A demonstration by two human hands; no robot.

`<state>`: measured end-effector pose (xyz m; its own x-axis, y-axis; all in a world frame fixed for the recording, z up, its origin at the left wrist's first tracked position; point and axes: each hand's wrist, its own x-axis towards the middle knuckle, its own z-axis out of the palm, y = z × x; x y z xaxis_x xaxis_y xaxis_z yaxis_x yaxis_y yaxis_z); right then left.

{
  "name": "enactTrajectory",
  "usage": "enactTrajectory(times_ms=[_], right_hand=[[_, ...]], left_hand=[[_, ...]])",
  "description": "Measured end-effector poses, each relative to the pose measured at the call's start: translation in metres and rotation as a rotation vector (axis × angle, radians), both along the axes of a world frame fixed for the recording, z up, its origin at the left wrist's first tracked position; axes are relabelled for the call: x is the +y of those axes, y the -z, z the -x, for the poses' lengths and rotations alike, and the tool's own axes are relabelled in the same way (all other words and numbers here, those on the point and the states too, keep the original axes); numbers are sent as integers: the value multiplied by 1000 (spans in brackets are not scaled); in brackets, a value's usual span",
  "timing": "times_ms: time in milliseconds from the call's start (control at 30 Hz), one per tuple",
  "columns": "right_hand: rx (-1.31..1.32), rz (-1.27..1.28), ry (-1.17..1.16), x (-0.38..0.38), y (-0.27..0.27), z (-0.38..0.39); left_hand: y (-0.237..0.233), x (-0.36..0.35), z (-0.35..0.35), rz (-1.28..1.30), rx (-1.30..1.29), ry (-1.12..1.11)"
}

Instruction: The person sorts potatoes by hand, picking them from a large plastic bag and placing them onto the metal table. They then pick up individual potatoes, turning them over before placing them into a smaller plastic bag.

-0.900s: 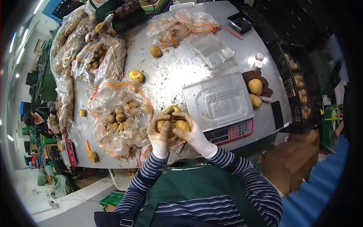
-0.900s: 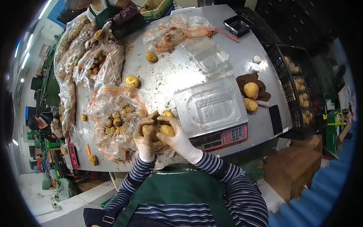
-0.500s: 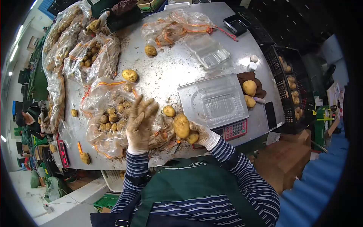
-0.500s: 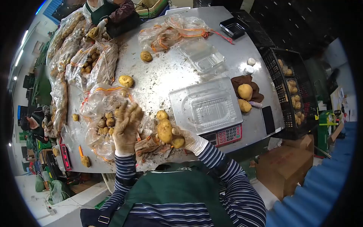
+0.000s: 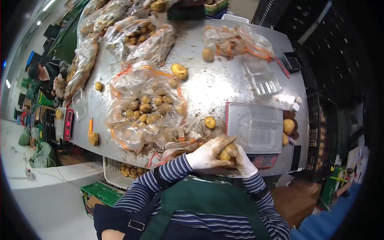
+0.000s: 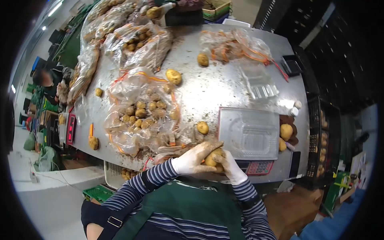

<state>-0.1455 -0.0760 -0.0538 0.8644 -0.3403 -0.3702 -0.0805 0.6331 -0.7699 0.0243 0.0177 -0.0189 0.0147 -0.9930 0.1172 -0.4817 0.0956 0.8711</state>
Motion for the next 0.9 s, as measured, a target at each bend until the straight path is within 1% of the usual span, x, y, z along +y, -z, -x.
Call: enactTrajectory(times_ms=[33,100,133,167,200,233,267,300,333,400,433,467,500,533,600,633,667,700,733,800,867,900], right_hand=[[-4,6,-10,-3,-5,1],[9,179,161,-15,-13,9],[60,238,267,-24,-5,14],[24,160,350,-30,-2,14],[-14,85,432,-36,-1,9],[-9,100,435,-38,-1,-1],[-23,-1,456,-38,0,-17],[-34,-105,472,-37,3,-34],[-31,-97,460,-34,7,-57],[-54,-63,355,-25,22,-106],[-25,20,336,-26,36,-129],[-2,103,319,-26,46,-153],[127,198,306,-27,46,-174],[167,467,307,-32,69,-195],[343,1069,182,-34,69,-220],[479,1330,122,-38,73,-227],[619,1593,55,-45,77,-231],[666,1564,56,-53,88,-232],[695,1526,59,-60,102,-230],[793,1512,5,-77,138,-225],[917,1567,29,-79,145,-225],[926,1577,56,-71,129,-228]], left_hand=[[-2,0,-10,-87,181,45],[27,13,-49,-54,251,-245],[29,22,-71,-91,241,-474],[50,37,-101,-82,136,-642],[54,52,-119,-26,39,-825],[54,66,-139,21,-92,-867],[57,81,-160,-4,-332,-829],[61,94,-172,-27,-432,-771],[67,104,-180,-51,-535,-717],[98,125,-190,-489,-468,-541],[100,136,-181,-375,-598,-424],[105,139,-176,-589,-605,-261],[90,138,-165,-705,-645,-166],[91,149,-152,-590,-591,-274],[108,171,-156,-415,-432,-337],[102,178,-167,-425,-428,-343],[96,186,-179,-500,-133,-454],[94,195,-188,-568,171,-558],[144,215,-200,-482,211,-650],[130,230,-231,-444,452,-733],[118,243,-261,-661,-66,-769],[146,258,-271,-653,-347,-775]])
